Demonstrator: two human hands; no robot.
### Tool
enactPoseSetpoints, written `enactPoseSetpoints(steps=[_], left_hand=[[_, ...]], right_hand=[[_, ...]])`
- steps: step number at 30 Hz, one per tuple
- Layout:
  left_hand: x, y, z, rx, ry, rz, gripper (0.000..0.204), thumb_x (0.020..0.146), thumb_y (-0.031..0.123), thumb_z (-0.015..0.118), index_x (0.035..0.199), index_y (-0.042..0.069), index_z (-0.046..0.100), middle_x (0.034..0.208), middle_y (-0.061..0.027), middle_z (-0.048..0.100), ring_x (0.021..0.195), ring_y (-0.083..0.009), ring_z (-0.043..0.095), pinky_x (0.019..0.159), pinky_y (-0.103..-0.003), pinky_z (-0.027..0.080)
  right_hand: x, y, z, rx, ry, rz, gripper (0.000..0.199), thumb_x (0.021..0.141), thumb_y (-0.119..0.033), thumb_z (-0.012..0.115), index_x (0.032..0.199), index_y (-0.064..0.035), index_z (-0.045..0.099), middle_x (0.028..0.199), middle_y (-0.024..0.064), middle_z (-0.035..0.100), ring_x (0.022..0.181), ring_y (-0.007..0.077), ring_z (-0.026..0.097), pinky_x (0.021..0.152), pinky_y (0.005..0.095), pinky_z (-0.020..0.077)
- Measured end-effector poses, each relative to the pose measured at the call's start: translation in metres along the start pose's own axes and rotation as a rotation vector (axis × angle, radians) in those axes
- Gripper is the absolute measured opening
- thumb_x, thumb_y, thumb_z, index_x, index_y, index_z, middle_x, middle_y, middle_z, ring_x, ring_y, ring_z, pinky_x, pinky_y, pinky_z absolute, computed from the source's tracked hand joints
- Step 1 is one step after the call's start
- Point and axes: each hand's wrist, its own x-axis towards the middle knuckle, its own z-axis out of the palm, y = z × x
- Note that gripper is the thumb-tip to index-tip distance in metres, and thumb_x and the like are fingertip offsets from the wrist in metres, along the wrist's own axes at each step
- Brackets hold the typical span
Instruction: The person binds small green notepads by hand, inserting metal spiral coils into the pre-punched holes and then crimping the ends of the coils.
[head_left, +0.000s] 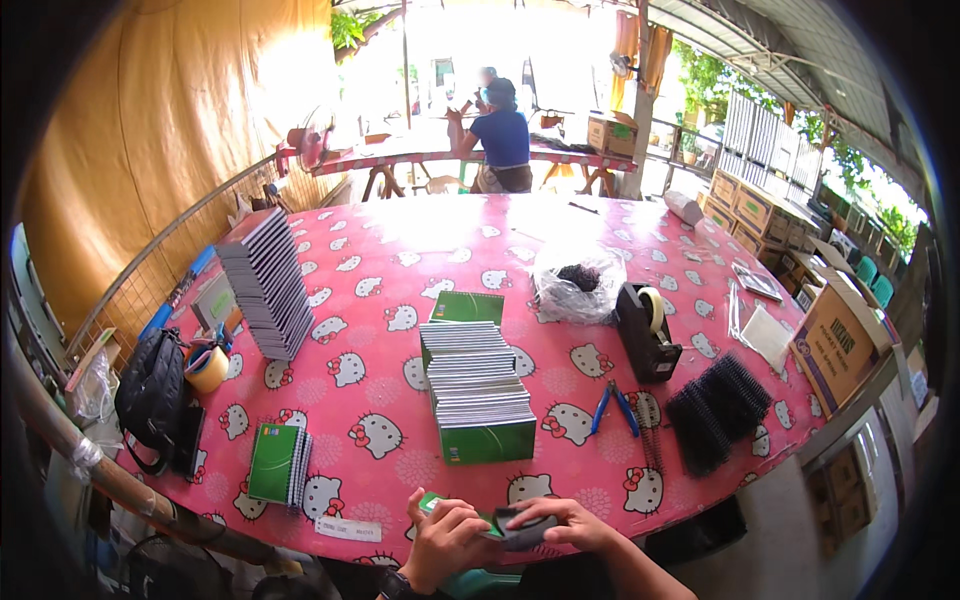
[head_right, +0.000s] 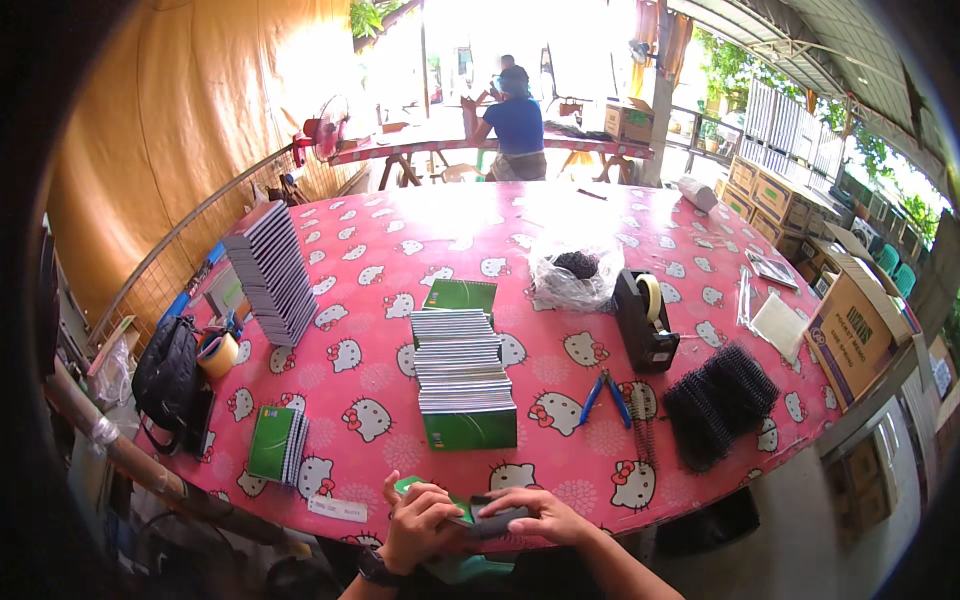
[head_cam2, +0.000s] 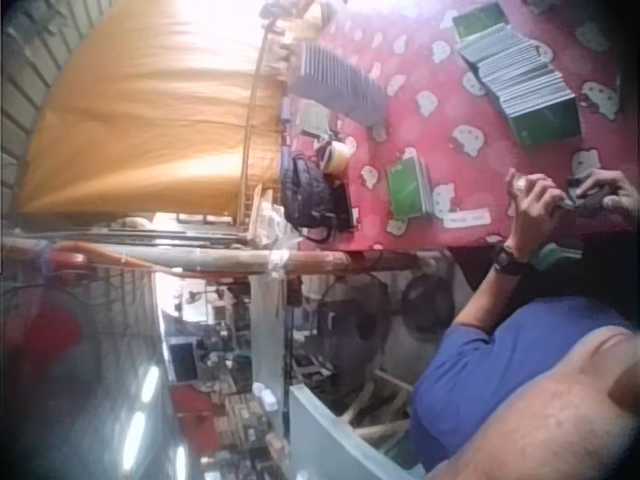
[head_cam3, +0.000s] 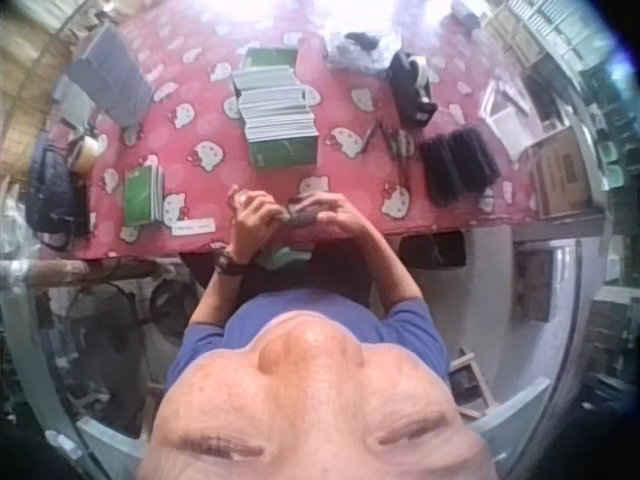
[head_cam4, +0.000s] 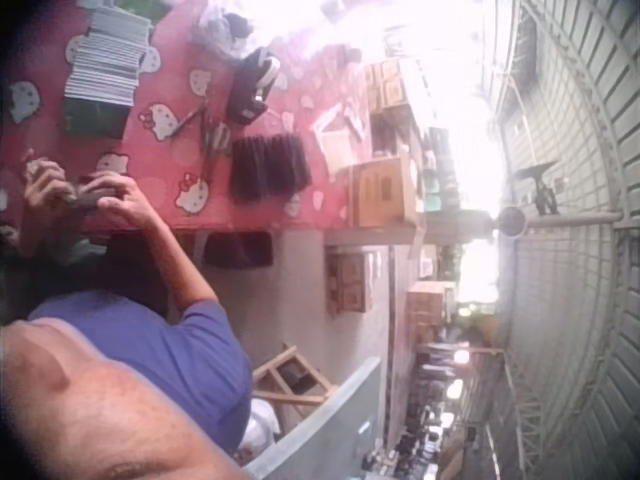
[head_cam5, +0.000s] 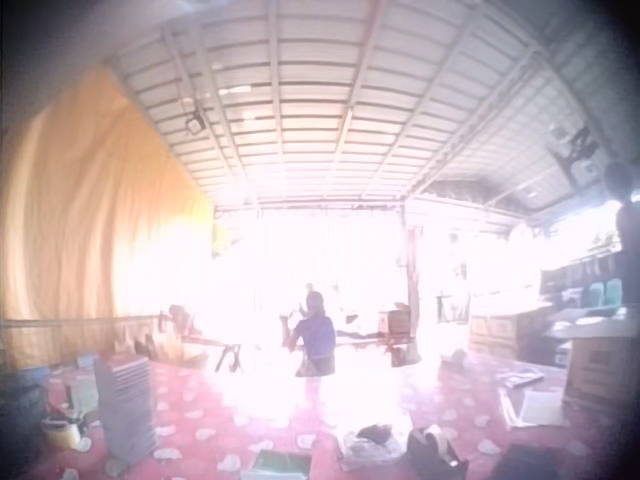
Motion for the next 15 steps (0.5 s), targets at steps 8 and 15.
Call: enactPoseSetpoints(steps=[8, 15], left_hand=[[0.000, 0.004, -0.002, -0.136, 0.088, -0.108, 0.035, 0.059, 0.025, 0.082, 0.087, 0.018, 0.062, 0.077, 0.0052, 0.062, 0.078, -0.0136, 0.061, 0.104, -0.048, 0.019], [-0.006, 0.001, 0.000, -0.102, 0.114, -0.054, 0.043, 0.064, 0.041, 0.080, 0.095, 0.018, 0.062, 0.084, 0.0078, 0.062, 0.077, -0.0103, 0.059, 0.100, -0.044, 0.019]], right_hand=[[0.007, -0.003, -0.004, 0.003, -0.033, -0.096, 0.045, 0.078, -0.040, 0.069, 0.112, -0.0096, 0.067, 0.118, 0.0160, 0.059, 0.116, 0.0291, 0.050, 0.099, 0.0402, 0.0375], [0.015, -0.004, 0.001, 0.245, -0.169, -0.004, 0.051, 0.079, -0.041, 0.068, 0.115, -0.0057, 0.064, 0.123, 0.0144, 0.058, 0.123, 0.0282, 0.046, 0.104, 0.0400, 0.0320]])
